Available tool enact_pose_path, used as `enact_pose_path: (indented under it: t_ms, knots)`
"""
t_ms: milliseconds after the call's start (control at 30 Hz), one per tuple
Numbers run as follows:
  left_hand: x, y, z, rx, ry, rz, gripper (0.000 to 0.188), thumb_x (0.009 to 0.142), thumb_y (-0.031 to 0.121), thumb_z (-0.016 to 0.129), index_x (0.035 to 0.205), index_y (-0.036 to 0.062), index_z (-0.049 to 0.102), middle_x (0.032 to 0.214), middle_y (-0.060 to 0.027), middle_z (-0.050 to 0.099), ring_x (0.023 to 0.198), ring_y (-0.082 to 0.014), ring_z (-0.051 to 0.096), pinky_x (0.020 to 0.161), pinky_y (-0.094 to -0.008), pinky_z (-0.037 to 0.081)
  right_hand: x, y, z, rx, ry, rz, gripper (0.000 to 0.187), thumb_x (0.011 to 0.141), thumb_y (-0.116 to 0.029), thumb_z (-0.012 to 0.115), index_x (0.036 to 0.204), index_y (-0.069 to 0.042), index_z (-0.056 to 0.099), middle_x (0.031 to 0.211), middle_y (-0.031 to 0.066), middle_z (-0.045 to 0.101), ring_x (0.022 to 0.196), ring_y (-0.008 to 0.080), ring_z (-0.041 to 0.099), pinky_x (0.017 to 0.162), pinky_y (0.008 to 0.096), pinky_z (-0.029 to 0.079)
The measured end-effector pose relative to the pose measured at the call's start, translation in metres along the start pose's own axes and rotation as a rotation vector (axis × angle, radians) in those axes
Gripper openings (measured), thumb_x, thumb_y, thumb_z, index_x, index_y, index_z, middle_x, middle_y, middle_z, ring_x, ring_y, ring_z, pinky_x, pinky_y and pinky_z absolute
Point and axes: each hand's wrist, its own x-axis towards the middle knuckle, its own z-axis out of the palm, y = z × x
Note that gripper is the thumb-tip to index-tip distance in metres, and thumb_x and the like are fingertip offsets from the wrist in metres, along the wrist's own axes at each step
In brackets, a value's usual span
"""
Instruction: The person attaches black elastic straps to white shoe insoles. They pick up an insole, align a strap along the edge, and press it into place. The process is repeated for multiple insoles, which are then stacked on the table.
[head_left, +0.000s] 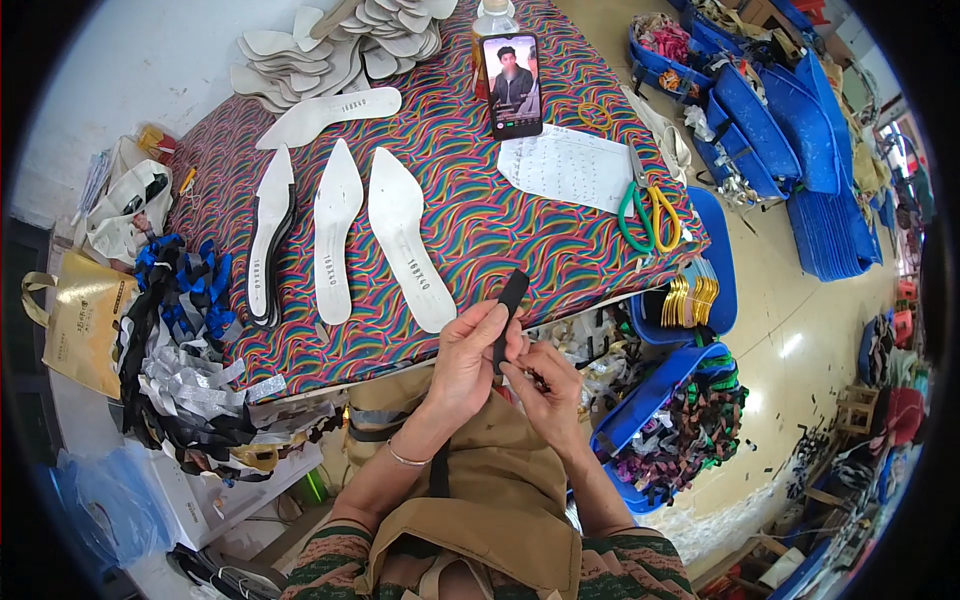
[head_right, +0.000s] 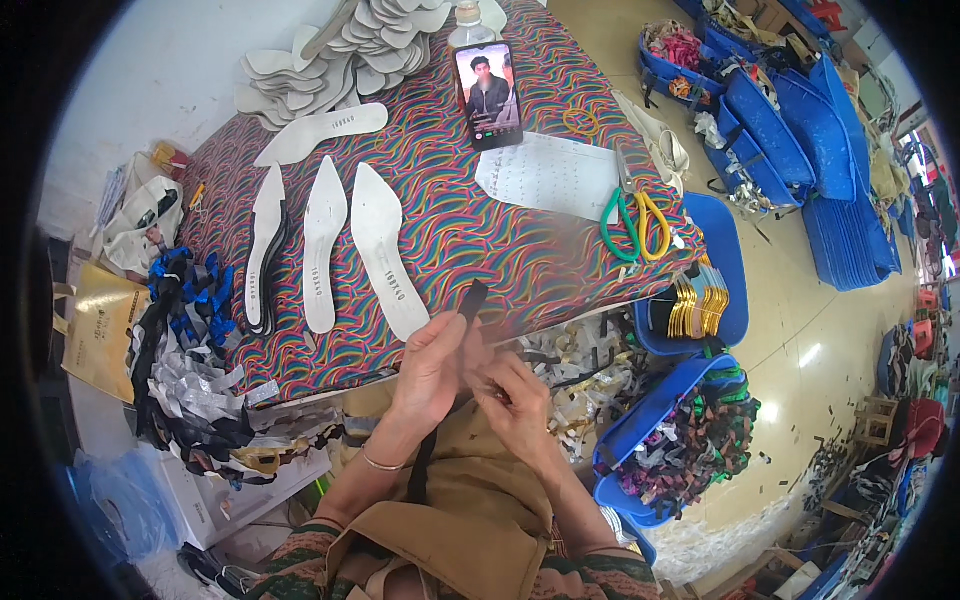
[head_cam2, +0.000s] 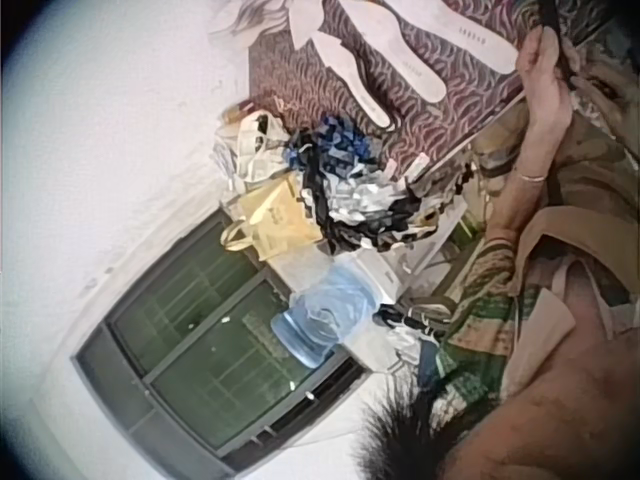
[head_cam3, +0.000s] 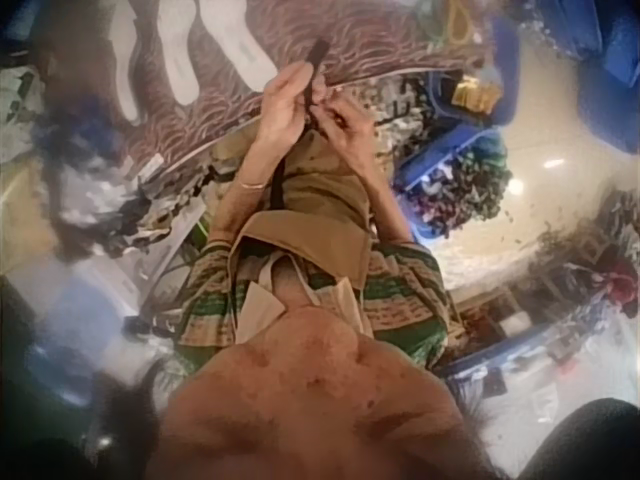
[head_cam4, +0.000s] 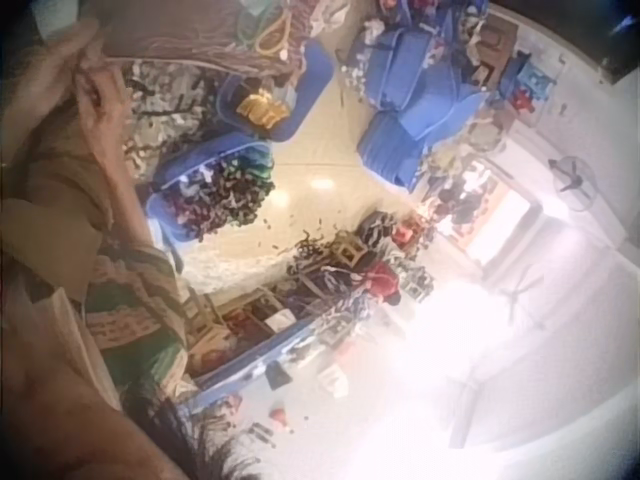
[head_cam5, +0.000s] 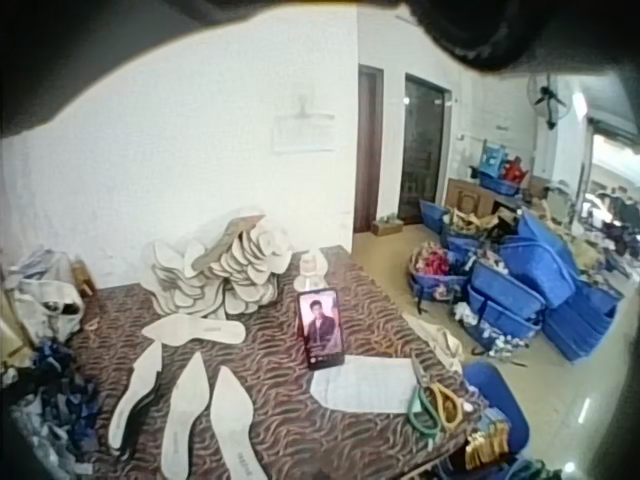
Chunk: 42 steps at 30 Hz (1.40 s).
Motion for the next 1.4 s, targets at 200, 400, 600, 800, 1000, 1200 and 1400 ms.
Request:
enact_pose_path:
  t_ms: [200, 400, 600, 800, 1000, 1200, 1400]
  knots:
    - [0.008, 0.003, -0.02, -0.507, -0.356, -0.249, 0.02, 0.101, 0.02, 0.044, 0.094, 0.0052, 0.055, 0.059, 0.0055, 0.04, 0.049, -0.0068, 0.036, 0.054, -0.0243, 0.033, 0.013, -0.008, -0.02, 0.437, 0.083, 0.412, 0.011, 0.089, -0.004, 0.059, 0.094, 0.001, 0.066, 0.08, 0.0, 0.061, 0.07, 0.0054, 0.052, 0.059, 0.0212, 0.038]
    - [0.001, 0.001, -0.022, -0.631, -0.461, -0.444, 0.016, 0.099, 0.018, 0.044, 0.088, 0.0095, 0.052, 0.057, 0.008, 0.038, 0.044, -0.0061, 0.032, 0.052, -0.0236, 0.03, 0.056, -0.012, -0.015, 0.664, -0.036, 0.485, 0.022, 0.091, -0.011, 0.063, 0.108, 0.003, 0.066, 0.067, -0.0049, 0.052, 0.049, -0.0009, 0.032, 0.044, 0.0201, 0.019]
    - [-0.004, -0.002, -0.026, -0.572, -0.453, -0.513, 0.018, 0.099, 0.019, 0.042, 0.091, 0.0073, 0.053, 0.055, 0.0095, 0.036, 0.041, -0.0045, 0.028, 0.049, -0.0233, 0.028, 0.059, -0.006, -0.016, 0.787, -0.106, 0.53, 0.012, 0.084, -0.002, 0.068, 0.095, -0.005, 0.068, 0.079, -0.0026, 0.065, 0.065, 0.0032, 0.056, 0.054, 0.0182, 0.037]
    - [-0.01, -0.004, -0.028, -0.505, -0.296, -0.453, 0.02, 0.1, 0.02, 0.045, 0.099, 0.0037, 0.057, 0.051, 0.0089, 0.032, 0.041, -0.0048, 0.027, 0.048, -0.0239, 0.028, 0.052, -0.007, -0.007, 0.92, -0.013, 0.479, 0.011, 0.086, -0.003, 0.067, 0.097, -0.001, 0.065, 0.064, -0.0046, 0.051, 0.045, 0.0009, 0.031, 0.042, 0.021, 0.021]
    - [-0.018, 0.005, -0.013, -0.112, -0.076, -0.083, 0.015, 0.097, 0.013, 0.054, 0.1, 0.0005, 0.061, 0.051, 0.0046, 0.04, 0.041, -0.0058, 0.033, 0.046, -0.0256, 0.031, 0.053, -0.02, -0.002, 0.785, 0.159, 0.507, 0.016, 0.087, -0.004, 0.066, 0.101, 0.001, 0.065, 0.069, -0.0032, 0.055, 0.046, 0.0004, 0.032, 0.042, 0.0207, 0.022]
    - [-0.022, 0.003, -0.004, 0.345, 0.069, 0.261, 0.01, 0.095, 0.007, 0.058, 0.099, -0.0019, 0.061, 0.059, -0.0013, 0.054, 0.047, -0.0063, 0.046, 0.046, -0.0234, 0.038, 0.032, -0.018, 0.018, 0.596, 0.142, 0.316, 0.012, 0.088, 0.001, 0.061, 0.099, 0.0, 0.065, 0.078, -0.0037, 0.058, 0.054, -0.0002, 0.039, 0.047, 0.019, 0.027]
    - [-0.024, -0.003, -0.013, 0.416, 0.013, 0.343, 0.012, 0.094, 0.005, 0.06, 0.101, -0.0035, 0.06, 0.075, -0.0059, 0.063, 0.063, -0.0088, 0.058, 0.055, -0.0214, 0.047, 0.036, -0.017, 0.02, 0.791, 0.188, 0.398, 0.004, 0.09, -0.001, 0.06, 0.09, -0.001, 0.064, 0.071, -0.0045, 0.054, 0.055, 0.0007, 0.039, 0.048, 0.0193, 0.026]
